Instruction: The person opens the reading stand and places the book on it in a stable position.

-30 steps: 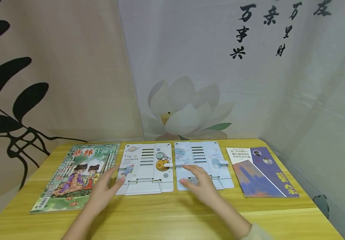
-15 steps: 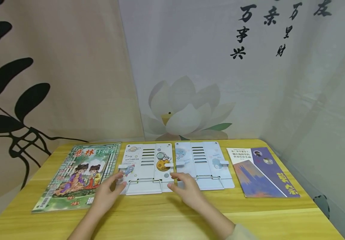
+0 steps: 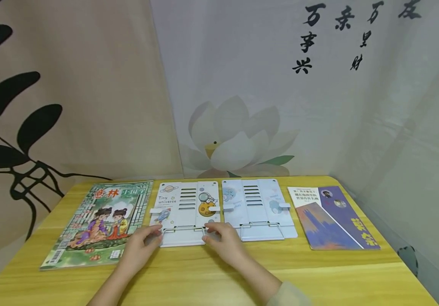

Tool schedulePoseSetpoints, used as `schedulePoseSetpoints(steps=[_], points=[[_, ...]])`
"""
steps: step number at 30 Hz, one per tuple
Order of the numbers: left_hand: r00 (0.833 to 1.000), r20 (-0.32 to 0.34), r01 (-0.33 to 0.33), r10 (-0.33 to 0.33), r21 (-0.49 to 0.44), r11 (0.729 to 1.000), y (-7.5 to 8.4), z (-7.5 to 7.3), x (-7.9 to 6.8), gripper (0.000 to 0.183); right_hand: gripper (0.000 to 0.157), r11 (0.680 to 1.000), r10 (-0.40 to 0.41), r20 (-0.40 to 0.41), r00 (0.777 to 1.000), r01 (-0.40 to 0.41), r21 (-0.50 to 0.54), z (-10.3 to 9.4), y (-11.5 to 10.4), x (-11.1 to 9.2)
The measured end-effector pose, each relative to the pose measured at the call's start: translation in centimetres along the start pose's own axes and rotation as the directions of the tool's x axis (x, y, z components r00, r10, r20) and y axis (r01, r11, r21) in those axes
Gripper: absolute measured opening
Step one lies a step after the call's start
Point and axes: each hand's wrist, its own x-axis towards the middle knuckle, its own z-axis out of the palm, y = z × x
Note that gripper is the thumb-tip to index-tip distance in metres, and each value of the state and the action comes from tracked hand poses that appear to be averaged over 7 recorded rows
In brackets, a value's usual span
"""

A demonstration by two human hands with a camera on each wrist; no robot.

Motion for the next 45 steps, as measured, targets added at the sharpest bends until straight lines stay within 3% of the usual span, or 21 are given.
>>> schedulePoseSetpoints(steps=[11,19,27,36,45], points=[[0.993,-0.014,-0.114,0.114,0.026,0.993,-0.3,0.8,0.2,0.028,0.029,0.997,-0.039,-0.053,0.998,0.035,-0.075,1.5,-0.2,0.4],[0.996,0.015,-0.089,0.088,0.057,0.994,0.0,0.7,0.4,0.030,0.032,0.996,-0.074,-0.096,0.993,0.069,-0.060,1.9,-0.4,0.8],[0.997,0.044,-0.067,0.066,0.019,0.998,0.2,0.4,0.5,0.033,0.037,0.999,-0.046,-0.081,0.996,0.047,0.004,2.0,-0.8,1.1],[0.996,0.078,-0.030,0.033,-0.031,0.999,-0.2,0.2,0.8,0.037,0.039,0.998,-0.061,-0.095,0.994,0.059,-0.022,1.9,-0.9,1.2],[0.988,0.155,0.025,-0.015,-0.062,0.998,0.3,-0.1,1.4,0.035,0.039,1.000,0.005,-0.066,0.998,-0.007,-0.021,1.4,-1.0,1.2]])
